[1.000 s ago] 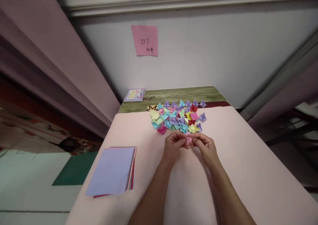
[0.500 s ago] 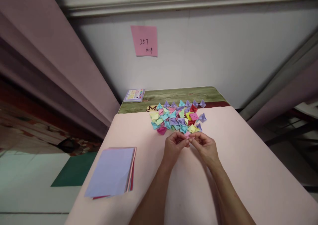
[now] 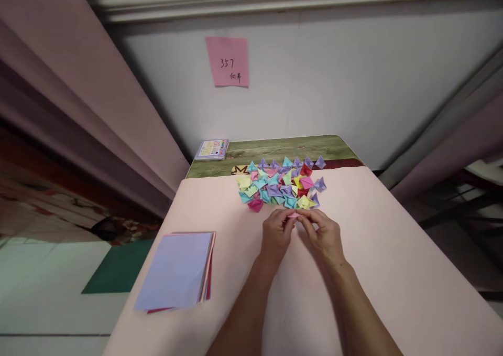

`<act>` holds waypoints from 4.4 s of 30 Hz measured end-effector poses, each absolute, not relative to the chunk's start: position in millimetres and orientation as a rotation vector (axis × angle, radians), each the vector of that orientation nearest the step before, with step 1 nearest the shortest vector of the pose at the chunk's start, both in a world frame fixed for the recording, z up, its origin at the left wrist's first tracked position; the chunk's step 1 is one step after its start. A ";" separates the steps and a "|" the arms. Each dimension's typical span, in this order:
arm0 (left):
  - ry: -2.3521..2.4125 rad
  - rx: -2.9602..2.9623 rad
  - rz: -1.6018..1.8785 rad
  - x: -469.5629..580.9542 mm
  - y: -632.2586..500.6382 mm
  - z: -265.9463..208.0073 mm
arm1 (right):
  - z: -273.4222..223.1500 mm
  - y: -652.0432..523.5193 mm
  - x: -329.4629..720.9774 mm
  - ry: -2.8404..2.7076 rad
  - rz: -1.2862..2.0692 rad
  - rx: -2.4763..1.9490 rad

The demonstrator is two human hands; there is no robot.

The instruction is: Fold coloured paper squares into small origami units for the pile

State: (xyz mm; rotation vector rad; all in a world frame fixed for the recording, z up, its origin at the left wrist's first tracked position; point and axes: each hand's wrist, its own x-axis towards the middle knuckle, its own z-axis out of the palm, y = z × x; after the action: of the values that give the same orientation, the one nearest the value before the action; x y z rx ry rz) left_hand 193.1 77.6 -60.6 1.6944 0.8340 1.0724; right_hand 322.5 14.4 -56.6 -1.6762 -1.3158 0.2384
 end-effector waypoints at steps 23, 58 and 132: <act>0.877 1.117 0.536 179.8 91.0 -59.7 | -71.6 14.5 327.4 -0.798 1.085 -1.507; 1.057 2.086 0.901 186.5 91.2 -69.9 | -71.1 11.5 324.9 -1.653 0.116 -1.841; 2.131 1.949 0.745 -8.2 -18.2 -46.2 | -91.6 -118.4 298.9 -1.243 0.399 -1.822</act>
State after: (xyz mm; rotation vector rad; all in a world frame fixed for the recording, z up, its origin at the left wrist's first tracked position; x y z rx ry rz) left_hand -8.2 -18.2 -46.2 1.9486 2.1309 0.7449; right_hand 298.9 -118.4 -91.6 -1.8216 -1.2430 0.3988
